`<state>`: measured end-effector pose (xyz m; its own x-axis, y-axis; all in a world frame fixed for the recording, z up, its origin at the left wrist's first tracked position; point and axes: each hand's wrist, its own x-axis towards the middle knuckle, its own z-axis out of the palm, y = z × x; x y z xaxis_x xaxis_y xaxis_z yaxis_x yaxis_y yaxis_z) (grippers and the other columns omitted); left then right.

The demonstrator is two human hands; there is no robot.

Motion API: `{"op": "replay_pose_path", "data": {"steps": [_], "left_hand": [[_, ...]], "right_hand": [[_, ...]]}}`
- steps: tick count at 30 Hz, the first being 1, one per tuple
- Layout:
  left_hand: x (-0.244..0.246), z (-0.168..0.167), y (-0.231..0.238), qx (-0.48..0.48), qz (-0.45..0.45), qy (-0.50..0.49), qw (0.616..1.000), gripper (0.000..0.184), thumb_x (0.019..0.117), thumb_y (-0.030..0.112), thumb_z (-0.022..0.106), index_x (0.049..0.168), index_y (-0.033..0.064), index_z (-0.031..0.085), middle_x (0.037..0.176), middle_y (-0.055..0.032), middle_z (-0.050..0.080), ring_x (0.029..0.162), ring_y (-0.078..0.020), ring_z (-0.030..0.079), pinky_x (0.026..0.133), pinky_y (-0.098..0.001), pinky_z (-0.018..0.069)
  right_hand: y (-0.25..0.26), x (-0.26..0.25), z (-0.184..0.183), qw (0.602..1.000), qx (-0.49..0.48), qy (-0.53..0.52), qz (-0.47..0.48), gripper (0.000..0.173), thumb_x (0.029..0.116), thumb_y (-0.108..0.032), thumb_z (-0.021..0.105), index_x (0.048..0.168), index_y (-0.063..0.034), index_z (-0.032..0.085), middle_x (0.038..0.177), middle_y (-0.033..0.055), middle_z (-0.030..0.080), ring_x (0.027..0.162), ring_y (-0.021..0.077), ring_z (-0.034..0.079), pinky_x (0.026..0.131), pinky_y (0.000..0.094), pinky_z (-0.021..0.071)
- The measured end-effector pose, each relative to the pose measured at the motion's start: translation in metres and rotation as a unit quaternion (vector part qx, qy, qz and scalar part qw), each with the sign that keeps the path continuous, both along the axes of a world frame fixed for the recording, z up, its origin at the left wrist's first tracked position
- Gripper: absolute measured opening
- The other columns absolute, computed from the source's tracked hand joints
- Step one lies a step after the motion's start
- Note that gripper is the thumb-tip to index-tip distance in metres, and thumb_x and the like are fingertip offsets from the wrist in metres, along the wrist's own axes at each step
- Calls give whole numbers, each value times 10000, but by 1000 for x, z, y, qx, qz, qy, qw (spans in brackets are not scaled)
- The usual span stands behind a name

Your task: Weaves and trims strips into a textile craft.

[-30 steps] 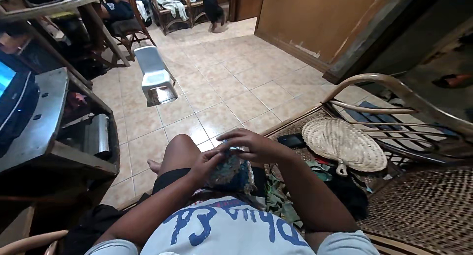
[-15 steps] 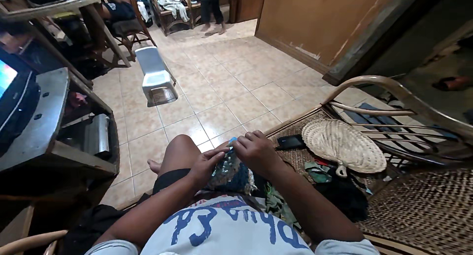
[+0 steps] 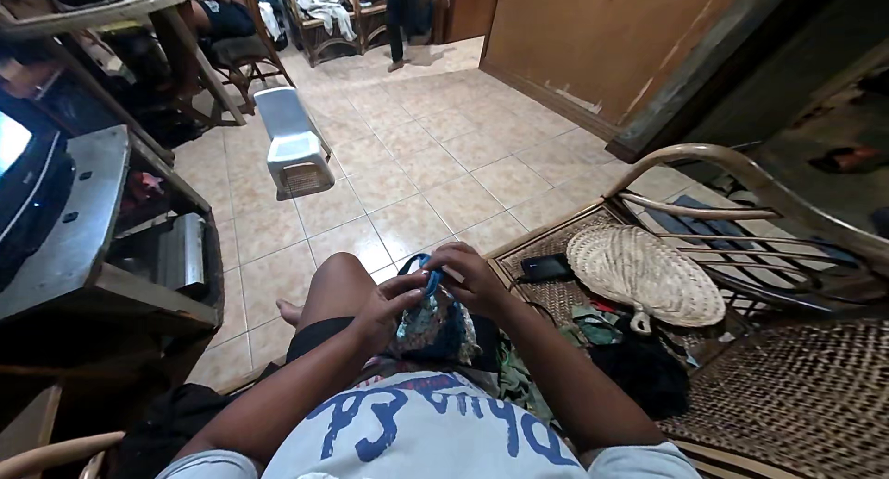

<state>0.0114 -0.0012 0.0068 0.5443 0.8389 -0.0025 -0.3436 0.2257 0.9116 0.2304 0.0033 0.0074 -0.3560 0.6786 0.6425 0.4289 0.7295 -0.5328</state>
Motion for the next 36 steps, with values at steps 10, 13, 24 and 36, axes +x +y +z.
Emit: {"op": "replay_pose_path", "data": {"steps": [10, 13, 24, 36], "left_hand": [[2, -8, -5, 93, 24, -23, 995, 201, 930, 5, 657, 1093, 98, 725, 1014, 48, 733, 941, -54, 684, 883, -261, 570], [1, -8, -6, 112, 14, -31, 993, 209, 914, 6, 686, 1069, 130, 752, 1019, 68, 741, 934, -35, 685, 880, -249, 571], [-4, -3, -6, 104, 29, -30, 994, 214, 967, 19, 603, 1136, 82, 719, 1053, 30, 739, 975, -73, 690, 902, -285, 571], [-38, -17, 59, 3, 196, 279, 940, 659, 1033, 268, 590, 1598, 127, 282, 1431, -197, 513, 1192, -320, 598, 927, -482, 545]], "right_hand": [[-7, -8, -2, 995, -92, 25, 22, 205, 944, -23, 574, 1099, 1, 707, 1043, 90, 712, 1004, 145, 663, 939, 339, 539], [-4, -7, 7, 997, -42, -58, 42, 211, 901, -7, 581, 1062, -23, 716, 1054, 109, 729, 1070, 269, 671, 987, 498, 491], [0, -7, 16, 994, -41, -100, 32, 207, 945, -40, 537, 1069, -19, 701, 946, 104, 715, 939, 254, 665, 973, 480, 466], [-19, -4, 11, 990, -137, -22, -32, 293, 1049, -152, 411, 1130, 6, 644, 941, 92, 673, 820, 111, 638, 761, 298, 546]]}}
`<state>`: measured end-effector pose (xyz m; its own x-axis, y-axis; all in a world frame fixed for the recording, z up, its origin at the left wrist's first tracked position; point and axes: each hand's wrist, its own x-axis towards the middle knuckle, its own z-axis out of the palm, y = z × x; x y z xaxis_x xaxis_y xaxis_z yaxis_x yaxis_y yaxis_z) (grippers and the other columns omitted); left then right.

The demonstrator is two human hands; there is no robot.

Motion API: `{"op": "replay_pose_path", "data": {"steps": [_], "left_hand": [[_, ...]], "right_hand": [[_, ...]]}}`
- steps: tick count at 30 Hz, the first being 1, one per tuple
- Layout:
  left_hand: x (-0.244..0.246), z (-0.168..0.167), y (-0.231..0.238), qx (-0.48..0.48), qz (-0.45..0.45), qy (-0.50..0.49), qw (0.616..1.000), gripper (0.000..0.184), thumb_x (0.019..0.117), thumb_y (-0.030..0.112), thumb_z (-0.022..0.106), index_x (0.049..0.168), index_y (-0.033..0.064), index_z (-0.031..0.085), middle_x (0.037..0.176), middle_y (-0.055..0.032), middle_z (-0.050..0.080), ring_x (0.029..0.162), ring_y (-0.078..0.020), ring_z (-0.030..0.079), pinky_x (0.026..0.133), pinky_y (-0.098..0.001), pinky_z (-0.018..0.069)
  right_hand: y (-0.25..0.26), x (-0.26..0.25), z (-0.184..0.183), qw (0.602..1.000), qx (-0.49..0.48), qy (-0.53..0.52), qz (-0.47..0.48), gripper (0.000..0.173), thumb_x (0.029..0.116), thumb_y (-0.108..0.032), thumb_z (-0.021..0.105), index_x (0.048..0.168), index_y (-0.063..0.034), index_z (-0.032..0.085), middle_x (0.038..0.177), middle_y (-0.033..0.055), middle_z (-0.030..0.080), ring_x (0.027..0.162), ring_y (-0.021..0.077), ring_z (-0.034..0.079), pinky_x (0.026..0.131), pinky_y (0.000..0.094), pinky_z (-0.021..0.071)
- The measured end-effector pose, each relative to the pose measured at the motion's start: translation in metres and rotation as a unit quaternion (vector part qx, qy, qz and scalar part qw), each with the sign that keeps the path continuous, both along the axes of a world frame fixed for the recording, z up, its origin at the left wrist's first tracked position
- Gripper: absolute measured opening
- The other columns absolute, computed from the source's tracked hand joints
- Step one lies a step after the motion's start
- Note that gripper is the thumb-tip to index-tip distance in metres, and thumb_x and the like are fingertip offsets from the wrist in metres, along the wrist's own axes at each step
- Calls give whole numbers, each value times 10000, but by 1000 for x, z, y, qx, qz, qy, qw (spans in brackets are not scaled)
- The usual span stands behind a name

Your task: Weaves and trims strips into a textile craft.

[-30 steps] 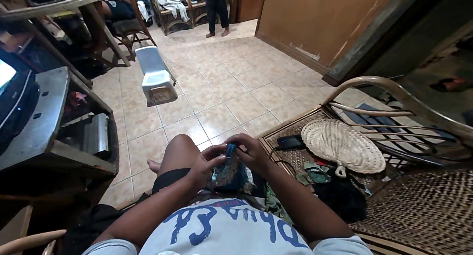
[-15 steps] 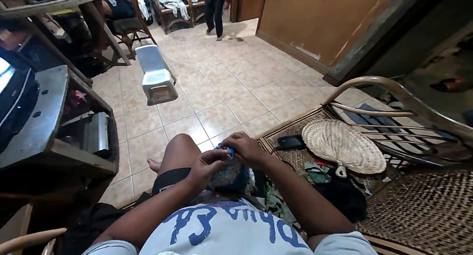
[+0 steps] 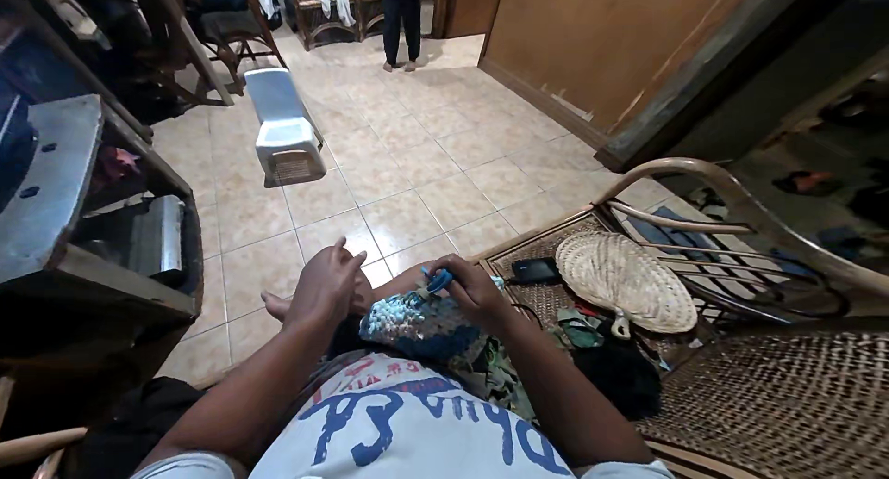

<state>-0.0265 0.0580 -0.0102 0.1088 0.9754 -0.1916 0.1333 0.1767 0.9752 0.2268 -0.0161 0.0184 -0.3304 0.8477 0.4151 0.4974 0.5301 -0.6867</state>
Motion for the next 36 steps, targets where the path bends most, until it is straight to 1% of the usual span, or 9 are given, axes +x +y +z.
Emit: {"op": "replay_pose_path", "data": {"steps": [4, 8, 14, 18, 20, 24, 29, 32, 36], "left_hand": [[15, 50, -24, 202, -253, 148, 934, 525, 1062, 296, 502, 1503, 18, 447, 1495, -176, 510, 1345, -270, 523, 1112, -452, 428], [32, 45, -25, 178, -420, 44, 889, 417, 1041, 267, 574, 1318, -45, 588, 1213, -140, 646, 1040, -70, 611, 942, -250, 497], [29, 17, -17, 169, -378, -49, 909, 307, 1017, 193, 604, 1214, -41, 626, 1095, -69, 649, 903, -15, 595, 837, -199, 511], [24, 15, -11, 174, -396, -35, 901, 383, 1016, 226, 607, 1282, -49, 607, 1329, -169, 578, 1177, -116, 596, 986, -265, 518], [26, 14, -6, 180, -436, -47, 881, 372, 1036, 205, 552, 1296, -57, 603, 1321, -163, 593, 1173, -96, 588, 1008, -269, 493], [29, 8, -5, 202, -455, -105, 861, 310, 1045, 129, 518, 1233, -100, 607, 1177, -103, 649, 1075, -20, 603, 972, -228, 500], [28, 2, -26, 203, -367, -81, 904, 293, 1038, 150, 524, 1177, -93, 607, 1029, -72, 649, 861, 2, 598, 803, -188, 517], [27, 3, -40, 238, -320, -78, 914, 244, 1027, 130, 548, 1120, -79, 632, 995, -57, 661, 867, 10, 610, 816, -183, 528], [19, 14, -52, 296, -301, -14, 907, 235, 1009, 172, 577, 1024, -45, 665, 838, -22, 614, 697, 21, 518, 665, -150, 460]], "right_hand": [[-3, -11, 7, 998, 2, -50, -37, 293, 1035, -132, 426, 1135, 13, 659, 1012, 141, 694, 882, 193, 675, 795, 363, 561], [0, -22, 11, 994, -10, -81, -69, 289, 1035, -148, 436, 1125, -7, 671, 969, 133, 698, 850, 212, 684, 769, 394, 570], [9, -25, 2, 994, -7, -68, -91, 307, 1039, -159, 425, 1122, -21, 686, 984, 115, 706, 879, 180, 678, 809, 369, 561], [9, -30, 0, 992, -17, -46, -114, 313, 1017, -145, 438, 1127, -15, 701, 1030, 112, 717, 921, 166, 690, 844, 354, 571], [9, -32, 0, 992, -9, -47, -117, 304, 1022, -148, 450, 1129, -24, 706, 1056, 105, 721, 956, 167, 692, 872, 359, 568], [7, -34, 0, 990, 30, -54, -130, 321, 992, -132, 478, 1178, -50, 726, 1045, 102, 710, 970, 186, 675, 872, 371, 554], [-8, -36, -2, 985, 34, -30, -165, 344, 997, -136, 510, 1254, -53, 723, 1010, 112, 659, 901, 167, 631, 793, 309, 548], [-19, -34, 4, 990, -2, 39, -139, 285, 971, -104, 562, 1185, -18, 731, 1026, 82, 709, 860, 79, 647, 768, 235, 551], [-35, -38, 16, 984, -23, 148, -92, 99, 898, -40, 682, 996, -36, 686, 894, -33, 699, 719, -31, 620, 655, 143, 543]]}}
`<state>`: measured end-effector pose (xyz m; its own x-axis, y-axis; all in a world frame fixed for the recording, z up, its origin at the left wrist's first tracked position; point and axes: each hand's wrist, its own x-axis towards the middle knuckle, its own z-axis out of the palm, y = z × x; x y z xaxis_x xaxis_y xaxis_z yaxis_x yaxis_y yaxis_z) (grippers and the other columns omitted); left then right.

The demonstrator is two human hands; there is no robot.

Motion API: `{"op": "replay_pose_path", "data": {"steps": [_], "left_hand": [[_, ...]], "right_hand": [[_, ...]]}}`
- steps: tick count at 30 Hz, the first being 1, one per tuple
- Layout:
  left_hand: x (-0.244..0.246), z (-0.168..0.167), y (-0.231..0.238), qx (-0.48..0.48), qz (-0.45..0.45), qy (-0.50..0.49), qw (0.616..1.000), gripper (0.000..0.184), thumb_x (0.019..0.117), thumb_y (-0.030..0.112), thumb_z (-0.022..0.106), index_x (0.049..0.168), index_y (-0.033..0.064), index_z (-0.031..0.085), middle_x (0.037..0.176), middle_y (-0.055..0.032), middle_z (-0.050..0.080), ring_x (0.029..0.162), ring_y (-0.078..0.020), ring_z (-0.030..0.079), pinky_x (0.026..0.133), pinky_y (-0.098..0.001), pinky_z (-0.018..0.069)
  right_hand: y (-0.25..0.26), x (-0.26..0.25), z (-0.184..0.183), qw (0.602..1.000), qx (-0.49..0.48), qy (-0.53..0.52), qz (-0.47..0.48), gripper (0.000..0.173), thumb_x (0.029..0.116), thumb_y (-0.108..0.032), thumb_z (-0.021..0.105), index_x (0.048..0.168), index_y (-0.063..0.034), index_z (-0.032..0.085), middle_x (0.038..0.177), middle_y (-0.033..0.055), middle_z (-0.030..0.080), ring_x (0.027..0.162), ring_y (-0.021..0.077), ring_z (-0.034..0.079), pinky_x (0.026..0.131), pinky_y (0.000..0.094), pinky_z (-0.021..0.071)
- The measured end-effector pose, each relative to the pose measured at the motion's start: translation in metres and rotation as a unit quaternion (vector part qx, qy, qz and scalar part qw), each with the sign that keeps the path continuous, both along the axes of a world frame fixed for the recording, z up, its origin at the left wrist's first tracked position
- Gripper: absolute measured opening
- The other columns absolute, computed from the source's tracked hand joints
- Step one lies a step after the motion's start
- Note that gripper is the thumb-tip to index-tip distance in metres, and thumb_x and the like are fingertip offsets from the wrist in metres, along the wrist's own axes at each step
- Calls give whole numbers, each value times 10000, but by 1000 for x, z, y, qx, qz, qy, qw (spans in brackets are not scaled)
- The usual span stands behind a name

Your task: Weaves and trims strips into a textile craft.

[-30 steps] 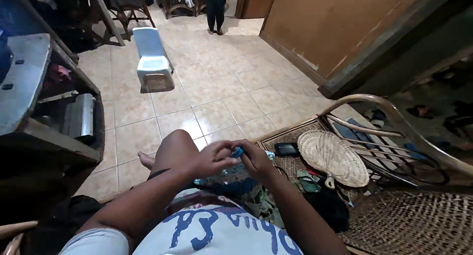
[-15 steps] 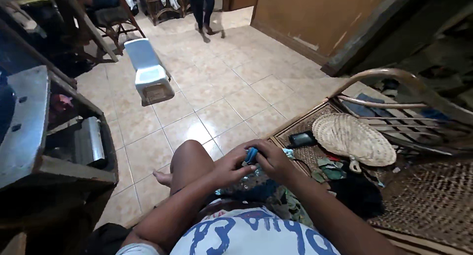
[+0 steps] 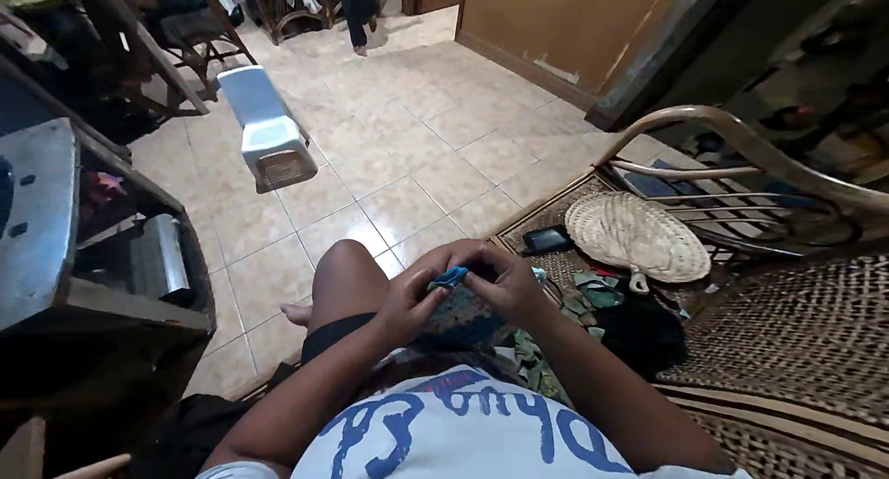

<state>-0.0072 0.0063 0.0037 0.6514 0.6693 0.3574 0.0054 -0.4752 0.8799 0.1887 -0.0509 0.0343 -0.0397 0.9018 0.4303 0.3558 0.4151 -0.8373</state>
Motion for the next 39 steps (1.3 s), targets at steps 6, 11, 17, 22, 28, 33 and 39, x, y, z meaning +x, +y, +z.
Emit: {"op": "replay_pose_path", "data": {"steps": [6, 11, 17, 22, 28, 33, 39], "left_hand": [[-8, 28, -6, 137, 21, 82, 987, 254, 1009, 196, 572, 1038, -29, 686, 842, -75, 625, 729, -53, 547, 702, -186, 480], [-6, 22, -4, 88, 24, 94, 991, 247, 1013, 185, 559, 1060, -19, 690, 885, -68, 635, 754, -41, 546, 718, -183, 469], [-4, 17, 2, -18, -5, 89, 996, 232, 1028, 179, 537, 1049, -13, 664, 846, 2, 608, 709, 38, 511, 673, -139, 444], [0, 10, 3, -90, -12, 78, 993, 210, 1029, 164, 533, 1075, 9, 666, 924, 15, 654, 798, 23, 587, 750, -176, 504], [1, 7, -1, -104, 10, 55, 993, 207, 1004, 106, 548, 1122, -16, 668, 1011, -18, 681, 862, 13, 618, 797, -181, 525], [-1, 4, 0, -73, -9, 66, 995, 250, 927, 167, 676, 1095, -18, 686, 1025, -29, 647, 858, 11, 591, 766, -157, 506], [7, -9, -7, -17, 73, 16, 997, 171, 914, 124, 663, 1002, -8, 728, 942, -26, 652, 841, 5, 585, 739, -141, 490]], "right_hand": [[-3, -7, -15, 990, 137, -5, -28, 99, 884, -39, 685, 963, 11, 716, 945, 42, 703, 806, 15, 639, 723, 182, 564], [-10, -5, -18, 995, 95, -13, -26, 151, 906, -62, 675, 1023, 12, 736, 957, 48, 720, 804, 8, 649, 737, 184, 565], [-9, 1, -26, 996, 71, -54, 1, 213, 832, -85, 711, 1033, -20, 736, 1010, 67, 725, 942, 93, 665, 843, 280, 558], [-8, -9, -26, 996, 65, -54, -42, 132, 796, -72, 702, 916, -34, 741, 922, 58, 728, 887, 118, 666, 792, 292, 550], [-10, -17, -34, 995, 49, 38, -79, 122, 803, -62, 695, 909, -29, 746, 925, 43, 729, 884, 61, 669, 791, 247, 562], [-12, -12, -33, 996, 30, 44, -77, 126, 812, -54, 708, 925, -30, 756, 937, 41, 735, 876, 51, 673, 778, 229, 565], [-12, -5, -29, 998, 11, -12, -59, 172, 887, -54, 661, 1011, -24, 776, 1018, 86, 741, 966, 99, 688, 865, 263, 565]]}}
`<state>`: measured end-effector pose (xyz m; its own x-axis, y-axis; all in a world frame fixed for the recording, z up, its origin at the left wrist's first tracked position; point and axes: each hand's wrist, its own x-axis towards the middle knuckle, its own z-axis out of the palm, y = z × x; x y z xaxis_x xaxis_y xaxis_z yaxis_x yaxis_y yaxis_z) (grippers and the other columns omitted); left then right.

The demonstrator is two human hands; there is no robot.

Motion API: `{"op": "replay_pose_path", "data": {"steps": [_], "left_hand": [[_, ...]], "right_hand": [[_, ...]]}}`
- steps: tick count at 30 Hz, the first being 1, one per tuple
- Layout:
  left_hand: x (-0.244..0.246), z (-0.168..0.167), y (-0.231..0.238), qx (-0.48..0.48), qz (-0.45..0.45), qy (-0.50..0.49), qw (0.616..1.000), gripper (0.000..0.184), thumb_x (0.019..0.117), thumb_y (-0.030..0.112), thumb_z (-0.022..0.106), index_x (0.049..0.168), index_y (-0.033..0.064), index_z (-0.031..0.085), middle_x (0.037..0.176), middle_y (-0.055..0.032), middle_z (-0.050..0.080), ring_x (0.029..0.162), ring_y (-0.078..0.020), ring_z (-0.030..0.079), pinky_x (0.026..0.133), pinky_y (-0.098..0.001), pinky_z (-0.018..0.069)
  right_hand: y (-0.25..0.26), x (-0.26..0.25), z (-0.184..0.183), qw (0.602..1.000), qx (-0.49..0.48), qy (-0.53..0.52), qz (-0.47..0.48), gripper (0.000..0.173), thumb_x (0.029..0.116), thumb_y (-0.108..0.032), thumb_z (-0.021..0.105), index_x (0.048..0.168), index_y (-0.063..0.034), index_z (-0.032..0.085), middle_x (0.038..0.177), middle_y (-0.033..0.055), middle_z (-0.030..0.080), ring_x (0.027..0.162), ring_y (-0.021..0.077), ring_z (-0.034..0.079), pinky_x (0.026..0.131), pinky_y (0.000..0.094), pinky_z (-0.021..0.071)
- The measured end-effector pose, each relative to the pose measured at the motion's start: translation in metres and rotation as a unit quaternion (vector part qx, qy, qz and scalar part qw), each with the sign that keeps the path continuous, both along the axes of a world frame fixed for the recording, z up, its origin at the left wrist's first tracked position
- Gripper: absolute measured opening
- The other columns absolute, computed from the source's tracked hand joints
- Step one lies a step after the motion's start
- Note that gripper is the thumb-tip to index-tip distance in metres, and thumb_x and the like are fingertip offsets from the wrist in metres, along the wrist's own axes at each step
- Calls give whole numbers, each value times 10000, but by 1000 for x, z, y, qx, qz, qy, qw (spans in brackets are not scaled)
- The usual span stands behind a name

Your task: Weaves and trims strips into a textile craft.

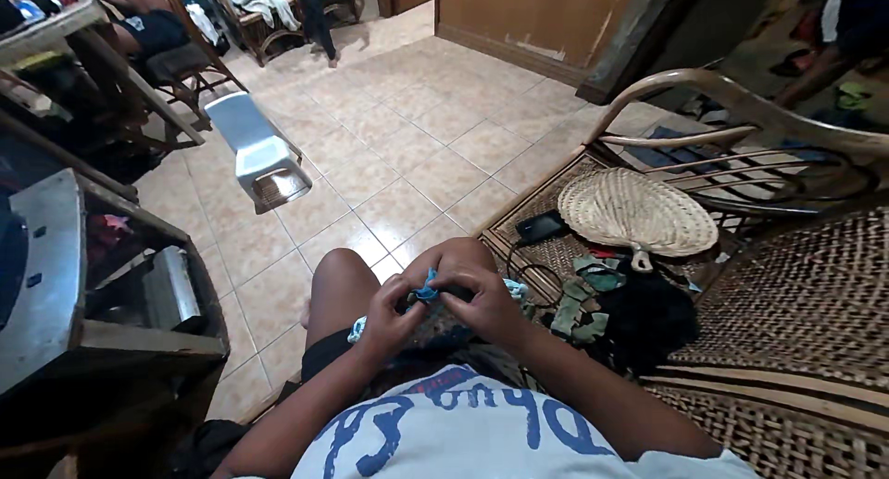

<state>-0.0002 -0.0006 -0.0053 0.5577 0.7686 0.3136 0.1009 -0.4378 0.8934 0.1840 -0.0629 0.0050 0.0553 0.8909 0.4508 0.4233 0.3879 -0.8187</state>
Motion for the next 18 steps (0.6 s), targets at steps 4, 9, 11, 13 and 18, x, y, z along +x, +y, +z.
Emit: {"op": "replay_pose_path", "data": {"steps": [4, 9, 11, 13, 18], "left_hand": [[3, -5, -3, 3, 25, -11, 1000, 177, 917, 129, 658, 994, -19, 718, 964, -46, 645, 854, -10, 592, 745, -150, 501], [8, -8, -6, 73, 44, -3, 996, 170, 905, 129, 669, 950, -25, 725, 935, -79, 649, 859, -40, 595, 766, -166, 502], [7, -6, -6, 122, 44, 17, 991, 180, 906, 138, 662, 954, -24, 723, 954, -105, 656, 890, -70, 605, 802, -181, 508], [7, -5, -6, 165, 44, 39, 985, 193, 920, 152, 647, 976, -18, 720, 981, -122, 660, 907, -91, 620, 818, -192, 520], [6, 2, -9, 203, 63, 106, 971, 246, 892, 162, 641, 1034, -26, 713, 1021, -167, 686, 913, -190, 673, 810, -306, 571]], "right_hand": [[-2, 0, -4, 997, 22, -68, -12, 189, 927, -78, 655, 1061, -26, 777, 1101, 115, 737, 1044, 198, 693, 941, 336, 556], [-4, 0, 4, 980, 9, -194, -36, 184, 943, -123, 623, 1015, -16, 754, 1023, 135, 728, 993, 285, 697, 891, 427, 565], [-4, -1, 9, 979, -33, -200, -25, 195, 943, -128, 605, 1016, 12, 720, 1037, 168, 690, 984, 318, 675, 866, 476, 558], [-3, 0, 10, 980, -49, -191, -21, 207, 934, -147, 601, 1010, 13, 707, 1067, 177, 681, 1007, 327, 664, 881, 493, 543], [1, -1, 12, 982, -90, -164, 6, 231, 952, -186, 580, 967, 19, 686, 1117, 179, 654, 1044, 316, 633, 902, 490, 517]]}}
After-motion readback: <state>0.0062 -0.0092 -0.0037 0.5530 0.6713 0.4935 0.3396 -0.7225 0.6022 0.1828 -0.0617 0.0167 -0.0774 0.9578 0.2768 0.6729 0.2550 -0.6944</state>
